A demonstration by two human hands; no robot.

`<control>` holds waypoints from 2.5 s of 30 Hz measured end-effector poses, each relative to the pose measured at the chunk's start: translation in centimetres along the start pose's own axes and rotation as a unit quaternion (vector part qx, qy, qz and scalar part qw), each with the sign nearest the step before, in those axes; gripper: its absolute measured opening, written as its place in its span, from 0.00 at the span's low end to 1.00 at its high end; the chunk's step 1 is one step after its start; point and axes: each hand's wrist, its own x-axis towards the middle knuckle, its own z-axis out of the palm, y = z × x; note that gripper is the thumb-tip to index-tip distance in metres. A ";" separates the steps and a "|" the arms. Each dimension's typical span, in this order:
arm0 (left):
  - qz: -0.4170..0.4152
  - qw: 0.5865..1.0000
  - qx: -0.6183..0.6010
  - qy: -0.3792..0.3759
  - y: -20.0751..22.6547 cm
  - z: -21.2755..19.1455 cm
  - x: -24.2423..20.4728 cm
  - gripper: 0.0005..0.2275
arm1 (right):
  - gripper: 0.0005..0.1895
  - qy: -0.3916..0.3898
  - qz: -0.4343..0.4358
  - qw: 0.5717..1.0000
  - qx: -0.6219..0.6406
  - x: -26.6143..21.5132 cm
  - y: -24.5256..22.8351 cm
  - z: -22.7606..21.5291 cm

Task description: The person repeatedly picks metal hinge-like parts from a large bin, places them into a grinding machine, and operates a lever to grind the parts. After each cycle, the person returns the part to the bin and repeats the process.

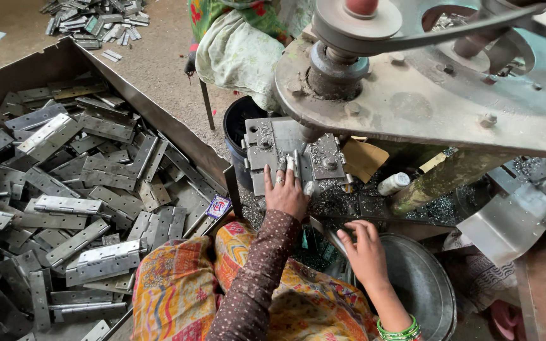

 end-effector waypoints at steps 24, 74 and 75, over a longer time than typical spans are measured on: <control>0.021 0.999 0.026 0.034 -0.7 1.0 1.2 0.16 | 0.23 -0.267 0.109 0.954 -0.080 -3.9 4.0 5.4; -0.243 0.914 -0.213 0.244 -18.8 -3.2 -16.3 0.19 | 0.21 -0.052 -0.066 0.996 -0.006 3.4 11.7 3.1; -0.303 0.889 -0.164 0.301 -21.6 -3.1 -18.4 0.14 | 0.19 -0.049 -0.077 0.996 0.006 3.3 11.6 3.1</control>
